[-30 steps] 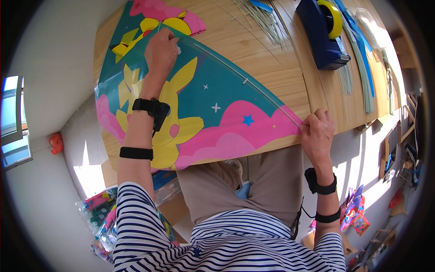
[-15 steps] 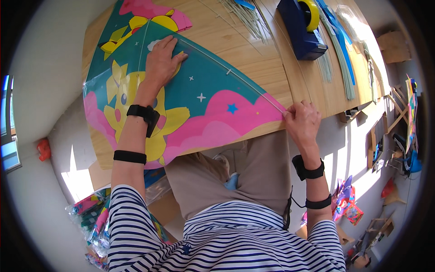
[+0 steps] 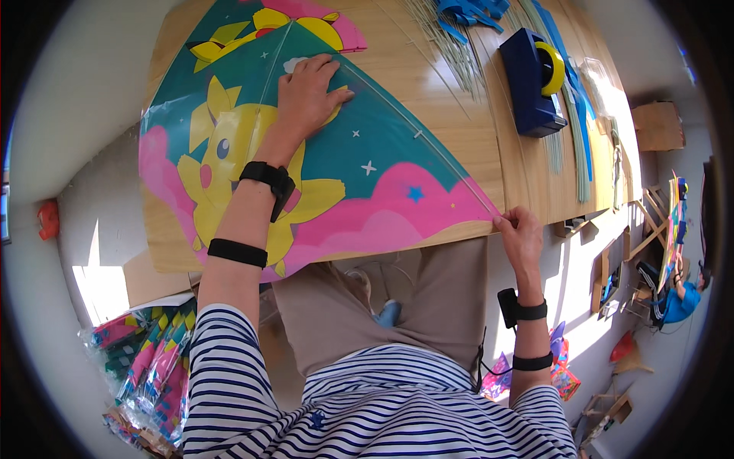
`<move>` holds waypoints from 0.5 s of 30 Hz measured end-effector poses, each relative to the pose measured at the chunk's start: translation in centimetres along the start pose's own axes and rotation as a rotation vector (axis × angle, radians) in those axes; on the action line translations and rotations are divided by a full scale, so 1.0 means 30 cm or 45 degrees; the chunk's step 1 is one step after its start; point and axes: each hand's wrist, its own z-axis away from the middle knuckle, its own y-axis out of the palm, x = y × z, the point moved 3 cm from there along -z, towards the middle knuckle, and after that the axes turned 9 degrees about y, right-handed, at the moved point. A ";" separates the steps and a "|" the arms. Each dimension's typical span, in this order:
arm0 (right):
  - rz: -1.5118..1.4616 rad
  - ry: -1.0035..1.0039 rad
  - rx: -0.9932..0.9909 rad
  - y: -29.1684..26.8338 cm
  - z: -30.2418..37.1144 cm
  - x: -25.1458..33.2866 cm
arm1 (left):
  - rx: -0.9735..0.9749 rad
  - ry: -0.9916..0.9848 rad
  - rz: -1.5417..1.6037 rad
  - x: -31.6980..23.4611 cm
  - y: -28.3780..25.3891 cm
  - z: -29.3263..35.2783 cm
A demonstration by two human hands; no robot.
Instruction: Assembling a Pikachu-themed kite by attaching sticks and using adhesive tape to secure parts.
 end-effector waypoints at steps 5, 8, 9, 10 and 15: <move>-0.112 -0.123 -0.054 -0.034 -0.024 0.027 | -0.002 -0.043 0.022 0.006 -0.001 0.010; -0.230 -0.380 0.003 -0.054 -0.048 0.237 | -0.016 -0.035 0.062 -0.008 0.000 0.010; -0.250 -0.504 0.032 -0.040 -0.052 0.335 | -0.028 -0.032 0.064 -0.007 0.004 0.012; -0.272 -0.632 0.065 -0.008 -0.058 0.442 | -0.041 -0.033 0.061 -0.004 0.002 0.014; -0.228 -0.993 0.116 0.263 -0.182 0.885 | -0.047 -0.040 0.083 -0.006 0.000 0.012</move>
